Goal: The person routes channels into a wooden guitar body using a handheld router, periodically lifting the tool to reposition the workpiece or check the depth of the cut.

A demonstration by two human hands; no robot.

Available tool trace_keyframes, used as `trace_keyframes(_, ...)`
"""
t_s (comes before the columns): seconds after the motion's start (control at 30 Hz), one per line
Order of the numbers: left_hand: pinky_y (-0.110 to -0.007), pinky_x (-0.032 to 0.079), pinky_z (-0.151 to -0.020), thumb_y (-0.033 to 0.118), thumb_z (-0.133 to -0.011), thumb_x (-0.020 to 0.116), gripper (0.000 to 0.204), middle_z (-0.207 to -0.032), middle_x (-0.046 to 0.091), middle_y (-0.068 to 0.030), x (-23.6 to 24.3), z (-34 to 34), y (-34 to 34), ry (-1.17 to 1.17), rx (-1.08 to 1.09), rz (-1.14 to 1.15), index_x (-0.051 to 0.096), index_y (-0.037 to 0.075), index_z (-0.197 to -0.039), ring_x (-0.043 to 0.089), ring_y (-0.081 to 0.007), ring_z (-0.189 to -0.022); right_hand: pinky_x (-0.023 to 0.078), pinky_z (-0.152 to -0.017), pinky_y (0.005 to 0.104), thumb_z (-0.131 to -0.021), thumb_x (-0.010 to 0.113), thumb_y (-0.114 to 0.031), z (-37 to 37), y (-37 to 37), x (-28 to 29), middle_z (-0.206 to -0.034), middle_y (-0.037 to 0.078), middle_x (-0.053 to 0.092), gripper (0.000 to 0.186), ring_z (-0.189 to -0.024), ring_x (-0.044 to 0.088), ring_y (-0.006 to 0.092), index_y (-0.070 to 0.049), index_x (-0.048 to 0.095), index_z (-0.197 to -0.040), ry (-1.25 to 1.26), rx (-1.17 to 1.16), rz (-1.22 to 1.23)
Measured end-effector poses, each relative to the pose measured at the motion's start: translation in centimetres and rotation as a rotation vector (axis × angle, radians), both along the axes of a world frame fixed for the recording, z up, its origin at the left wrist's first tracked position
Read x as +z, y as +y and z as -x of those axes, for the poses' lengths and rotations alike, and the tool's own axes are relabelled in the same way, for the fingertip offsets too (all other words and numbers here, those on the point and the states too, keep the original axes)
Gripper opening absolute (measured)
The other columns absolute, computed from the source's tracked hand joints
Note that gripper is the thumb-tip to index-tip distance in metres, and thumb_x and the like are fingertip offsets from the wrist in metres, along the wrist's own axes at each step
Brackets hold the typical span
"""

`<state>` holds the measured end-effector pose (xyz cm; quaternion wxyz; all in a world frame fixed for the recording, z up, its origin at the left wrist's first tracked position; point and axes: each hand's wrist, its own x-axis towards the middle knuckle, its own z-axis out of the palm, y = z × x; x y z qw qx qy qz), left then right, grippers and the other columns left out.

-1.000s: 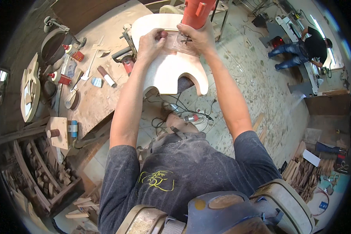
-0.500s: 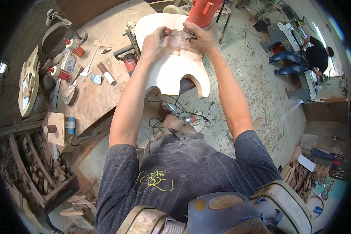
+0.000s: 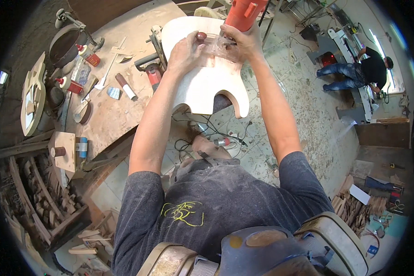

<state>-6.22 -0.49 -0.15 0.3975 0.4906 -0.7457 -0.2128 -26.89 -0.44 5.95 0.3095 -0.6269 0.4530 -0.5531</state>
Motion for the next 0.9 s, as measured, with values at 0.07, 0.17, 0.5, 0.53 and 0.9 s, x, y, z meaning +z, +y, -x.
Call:
trace_keyframes(0.07, -0.046, 0.053, -0.093, 0.021, -0.092, 0.069, 0.035, -0.111, 0.074, -0.0168, 0.0, 0.0, 0.0, 0.005, 0.0, 0.017, 0.061, 0.008, -0.124, 0.069, -0.0367, -0.107, 0.053, -0.069, 0.0259, -0.079, 0.088, -0.027, -0.1, -0.4, -0.1, -0.09, 0.002, 0.069, 0.043, -0.076, 0.065, 0.0093, 0.0, 0.065, -0.104, -0.103, 0.041, 0.01)
trace_keyframes(0.17, -0.047, 0.052, -0.094, 0.021, -0.092, 0.069, 0.037, -0.11, 0.074, -0.0177, 0.3, 0.0, -0.1, -0.007, -0.026, 0.048, 0.06, 0.009, -0.126, 0.068, -0.0379, -0.108, 0.054, -0.07, 0.0263, -0.079, 0.088, -0.027, 0.3, -0.8, 0.1, -0.09, 0.002, 0.069, 0.044, -0.076, 0.066, 0.0101, 0.0, 0.065, -0.106, -0.035, 0.007, 0.017)
trace_keyframes(0.5, -0.046, 0.049, -0.102, 0.021, -0.093, 0.066, 0.051, -0.131, 0.067, -0.0169, 0.2, 0.1, -0.3, -0.043, -0.056, -0.035, 0.052, 0.011, -0.141, 0.063, -0.0375, -0.121, 0.055, -0.072, 0.0276, -0.079, 0.088, -0.028, -0.4, -1.3, 0.6, -0.091, 0.003, 0.069, 0.043, -0.078, 0.067, 0.0112, -0.001, 0.065, -0.105, -0.079, -0.017, 0.031)
trace_keyframes(0.53, -0.045, 0.049, -0.103, 0.019, -0.093, 0.065, 0.052, -0.133, 0.066, -0.0165, 0.2, 0.1, -0.4, 0.008, -0.095, 0.03, 0.051, 0.012, -0.142, 0.062, -0.037, -0.123, 0.054, -0.073, 0.0276, -0.079, 0.087, -0.028, -0.1, -1.5, 0.6, -0.091, 0.003, 0.069, 0.043, -0.078, 0.066, 0.0111, -0.001, 0.065, -0.104, -0.042, -0.008, 0.03)
trace_keyframes(0.9, -0.046, 0.036, -0.116, 0.026, -0.098, 0.058, 0.042, -0.153, 0.052, -0.0109, -1.8, -0.2, -1.0, -0.328, -0.089, 0.214, 0.061, 0.02, -0.139, 0.051, -0.0333, -0.139, 0.053, -0.071, 0.0272, -0.08, 0.087, -0.027, 0.5, -1.6, 0.4, -0.089, 0.002, 0.069, 0.041, -0.077, 0.065, 0.0097, -0.001, 0.066, -0.104, 0.02, -0.071, 0.033)
